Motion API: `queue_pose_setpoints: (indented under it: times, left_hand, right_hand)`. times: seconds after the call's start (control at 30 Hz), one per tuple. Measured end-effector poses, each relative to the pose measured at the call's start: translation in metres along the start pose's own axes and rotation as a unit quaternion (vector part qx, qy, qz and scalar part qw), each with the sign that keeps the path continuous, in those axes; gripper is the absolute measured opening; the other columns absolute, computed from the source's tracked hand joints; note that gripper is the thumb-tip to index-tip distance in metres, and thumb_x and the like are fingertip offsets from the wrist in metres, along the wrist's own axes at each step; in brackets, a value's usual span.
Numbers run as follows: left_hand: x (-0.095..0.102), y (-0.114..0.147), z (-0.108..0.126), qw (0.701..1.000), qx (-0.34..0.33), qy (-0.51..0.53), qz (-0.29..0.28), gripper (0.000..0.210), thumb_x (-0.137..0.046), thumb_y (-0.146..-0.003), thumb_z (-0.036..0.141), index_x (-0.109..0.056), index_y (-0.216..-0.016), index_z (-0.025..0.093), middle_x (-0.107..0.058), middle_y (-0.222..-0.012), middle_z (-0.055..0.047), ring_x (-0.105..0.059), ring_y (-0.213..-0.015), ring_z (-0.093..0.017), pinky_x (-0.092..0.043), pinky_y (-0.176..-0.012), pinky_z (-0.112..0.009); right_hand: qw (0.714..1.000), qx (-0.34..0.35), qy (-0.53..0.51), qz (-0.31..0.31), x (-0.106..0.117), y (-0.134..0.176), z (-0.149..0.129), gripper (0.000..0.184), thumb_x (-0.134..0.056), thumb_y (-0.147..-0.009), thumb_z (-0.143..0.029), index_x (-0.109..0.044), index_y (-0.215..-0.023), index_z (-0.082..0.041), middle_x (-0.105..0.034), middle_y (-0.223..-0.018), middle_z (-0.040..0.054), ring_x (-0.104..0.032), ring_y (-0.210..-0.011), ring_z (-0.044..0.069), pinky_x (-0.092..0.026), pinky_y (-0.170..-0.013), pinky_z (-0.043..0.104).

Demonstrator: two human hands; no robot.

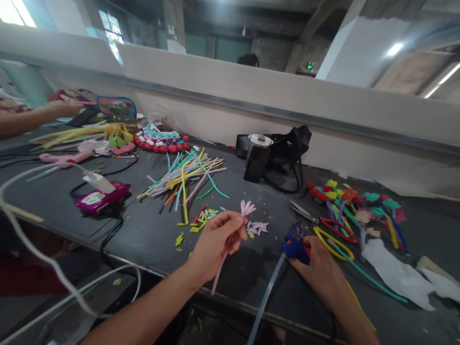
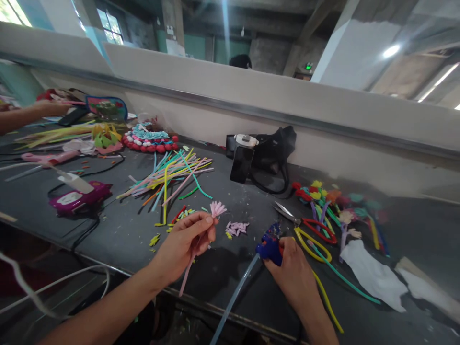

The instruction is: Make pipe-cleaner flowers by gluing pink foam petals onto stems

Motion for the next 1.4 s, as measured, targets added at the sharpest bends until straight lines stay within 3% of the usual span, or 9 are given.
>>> queue_pose_setpoints:
  times: [0.13, 0.33, 0.43, 0.53, 0.87, 1.03, 1.23, 1.4]
  left_hand:
    - [-0.001, 0.001, 0.002, 1.000, 0.000, 0.000, -0.001, 0.019, -0.068, -0.081, 0.032, -0.063, -0.079, 0.014, -0.059, -0.059, 0.002, -0.042, -0.041, -0.004, -0.025, -0.039, -0.016]
    - [-0.003, 0.001, -0.001, 1.000, 0.006, 0.003, -0.005, 0.020, -0.069, -0.080, 0.033, -0.063, -0.080, 0.014, -0.060, -0.060, 0.001, -0.042, -0.041, -0.004, -0.025, -0.039, -0.016]
    - [-0.003, 0.002, -0.004, 1.000, 0.008, 0.001, -0.011, 0.021, -0.068, -0.080, 0.034, -0.063, -0.081, 0.013, -0.060, -0.060, 0.001, -0.042, -0.040, -0.003, -0.025, -0.038, -0.016]
    - [-0.002, 0.003, -0.004, 1.000, 0.015, -0.004, -0.010, 0.021, -0.068, -0.081, 0.033, -0.062, -0.081, 0.014, -0.060, -0.059, 0.002, -0.042, -0.040, -0.003, -0.025, -0.038, -0.016]
    - [-0.004, 0.003, -0.010, 0.999, 0.034, 0.002, -0.030, 0.019, -0.068, -0.082, 0.032, -0.061, -0.080, 0.014, -0.060, -0.059, 0.002, -0.042, -0.041, -0.003, -0.025, -0.039, -0.016]
    - [-0.004, 0.002, -0.012, 0.999, 0.035, -0.005, -0.033, 0.019, -0.067, -0.082, 0.032, -0.060, -0.080, 0.014, -0.060, -0.059, 0.002, -0.041, -0.041, -0.003, -0.023, -0.039, -0.017]
    - [-0.003, 0.002, -0.012, 0.999, 0.038, -0.019, -0.017, 0.022, -0.069, -0.079, 0.034, -0.061, -0.080, 0.014, -0.060, -0.060, 0.002, -0.041, -0.041, -0.003, -0.023, -0.039, -0.017]
    - [-0.005, 0.003, -0.014, 0.998, 0.053, -0.026, -0.006, 0.024, -0.072, -0.076, 0.036, -0.063, -0.081, 0.015, -0.060, -0.061, 0.003, -0.042, -0.040, -0.003, -0.023, -0.039, -0.017]
  right_hand:
    - [0.999, 0.044, -0.008, -0.022, 0.011, 0.001, 0.000, 0.034, -0.064, -0.077, -0.038, -0.056, -0.103, -0.017, -0.064, -0.095, 0.0083, -0.063, -0.089, 0.025, -0.049, -0.080, 0.039]
    - [0.990, 0.074, -0.024, 0.116, 0.017, -0.009, -0.030, 0.027, -0.055, -0.090, -0.044, -0.065, -0.093, -0.019, -0.067, -0.089, 0.0083, -0.061, -0.086, 0.024, -0.045, -0.082, 0.038]
    - [0.987, 0.117, 0.027, 0.105, 0.004, -0.017, -0.051, 0.022, -0.058, -0.090, -0.038, -0.068, -0.098, -0.020, -0.067, -0.090, 0.0081, -0.058, -0.088, 0.025, -0.040, -0.081, 0.038]
    - [0.987, 0.110, 0.080, 0.081, -0.006, -0.024, -0.064, 0.017, -0.064, -0.087, -0.035, -0.071, -0.098, -0.023, -0.068, -0.091, 0.0066, -0.057, -0.088, 0.026, -0.035, -0.078, 0.039]
    - [0.986, 0.108, 0.117, 0.047, -0.012, -0.033, -0.069, 0.006, -0.066, -0.085, -0.025, -0.071, -0.081, -0.024, -0.065, -0.078, 0.0040, -0.055, -0.080, 0.024, -0.029, -0.072, 0.037]
    - [0.990, 0.112, 0.050, 0.073, -0.007, -0.031, -0.070, 0.009, -0.064, -0.081, -0.018, -0.066, -0.073, -0.022, -0.062, -0.075, 0.0032, -0.053, -0.077, 0.021, -0.031, -0.072, 0.034]
    - [0.974, 0.164, -0.135, 0.072, 0.022, -0.012, -0.088, 0.010, -0.058, -0.080, -0.013, -0.059, -0.075, -0.022, -0.060, -0.076, 0.0006, -0.054, -0.077, 0.019, -0.037, -0.076, 0.033]
    - [0.965, 0.200, -0.147, 0.090, 0.036, 0.002, -0.108, 0.010, -0.059, -0.078, -0.012, -0.057, -0.076, -0.022, -0.058, -0.077, 0.0007, -0.052, -0.077, 0.019, -0.038, -0.078, 0.036]
Point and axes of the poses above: each hand's wrist, its own y-axis away from the middle knuckle, its own x-axis out of the back of the hand, z = x × y, the point moved 1 cm from there along -y, towards the middle knuckle
